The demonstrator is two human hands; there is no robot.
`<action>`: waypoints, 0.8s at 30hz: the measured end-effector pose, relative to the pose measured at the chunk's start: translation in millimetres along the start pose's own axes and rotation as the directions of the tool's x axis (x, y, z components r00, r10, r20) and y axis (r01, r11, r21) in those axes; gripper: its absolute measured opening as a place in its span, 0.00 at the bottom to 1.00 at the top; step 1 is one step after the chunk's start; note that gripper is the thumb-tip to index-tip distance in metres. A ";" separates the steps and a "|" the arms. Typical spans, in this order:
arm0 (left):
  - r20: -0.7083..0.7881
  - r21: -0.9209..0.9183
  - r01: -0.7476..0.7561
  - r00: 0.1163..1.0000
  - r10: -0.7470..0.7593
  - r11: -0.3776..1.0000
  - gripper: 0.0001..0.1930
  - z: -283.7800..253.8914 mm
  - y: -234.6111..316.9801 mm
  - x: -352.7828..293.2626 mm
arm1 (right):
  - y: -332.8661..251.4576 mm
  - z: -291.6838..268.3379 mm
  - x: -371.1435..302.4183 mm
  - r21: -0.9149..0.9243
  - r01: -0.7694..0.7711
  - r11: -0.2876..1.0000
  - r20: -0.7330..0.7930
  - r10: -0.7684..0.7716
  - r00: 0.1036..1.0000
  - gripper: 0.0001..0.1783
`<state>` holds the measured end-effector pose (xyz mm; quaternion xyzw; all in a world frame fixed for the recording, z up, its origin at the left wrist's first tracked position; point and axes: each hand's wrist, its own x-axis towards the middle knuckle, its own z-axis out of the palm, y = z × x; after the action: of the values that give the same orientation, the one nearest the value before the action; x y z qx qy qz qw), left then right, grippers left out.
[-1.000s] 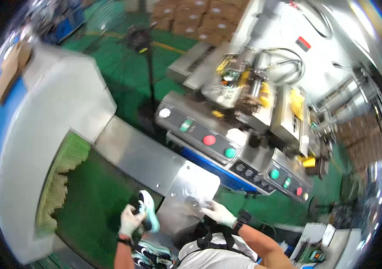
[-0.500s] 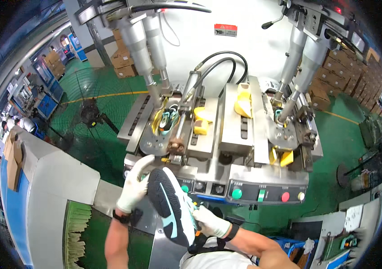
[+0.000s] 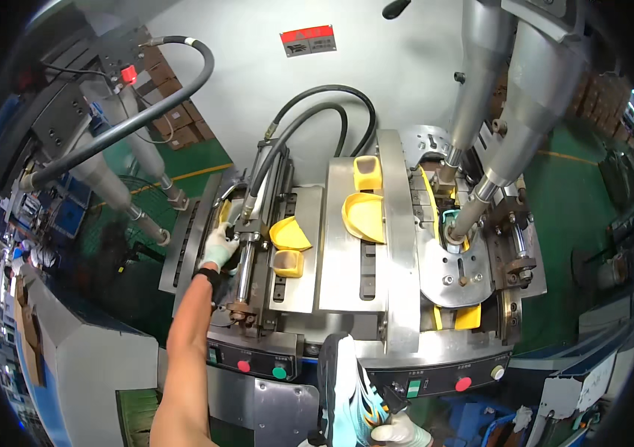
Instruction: Placing shoes into a heat-setting machine and onto a conveyor belt for processing.
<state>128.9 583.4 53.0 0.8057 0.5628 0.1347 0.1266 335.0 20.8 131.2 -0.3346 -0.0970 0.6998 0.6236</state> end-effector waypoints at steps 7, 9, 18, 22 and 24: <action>-0.011 -0.112 0.007 1.000 -0.008 0.994 0.26 -111.9 31.2 -34.0 | 7.8 27.1 40.3 -0.097 0.016 0.995 -0.082 -0.024 0.996 0.46; -0.139 -0.193 -0.049 0.990 0.022 0.980 0.26 -157.2 33.3 -90.9 | 3.1 55.1 60.2 -0.161 0.073 0.984 -0.055 -0.083 0.995 0.44; -0.280 -0.669 0.183 0.836 -0.472 0.721 0.21 -112.8 -61.4 -440.6 | 30.7 193.0 255.4 -0.234 0.154 0.960 0.222 -0.101 0.970 0.22; -0.157 -0.598 0.588 0.580 -0.799 0.544 0.22 -35.8 -69.7 -570.2 | 41.7 215.3 406.8 -0.443 0.003 0.896 -0.129 -0.067 0.989 0.16; -0.094 -0.528 0.749 0.418 -0.903 0.402 0.25 4.2 -65.8 -626.5 | 45.1 181.7 493.9 -0.708 -0.020 0.706 -0.338 -0.314 0.887 0.17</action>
<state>-133.8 15.7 -21.1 0.3214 0.8626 0.3129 0.2339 192.3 526.0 72.2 -0.6817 -0.2378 0.4652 0.5122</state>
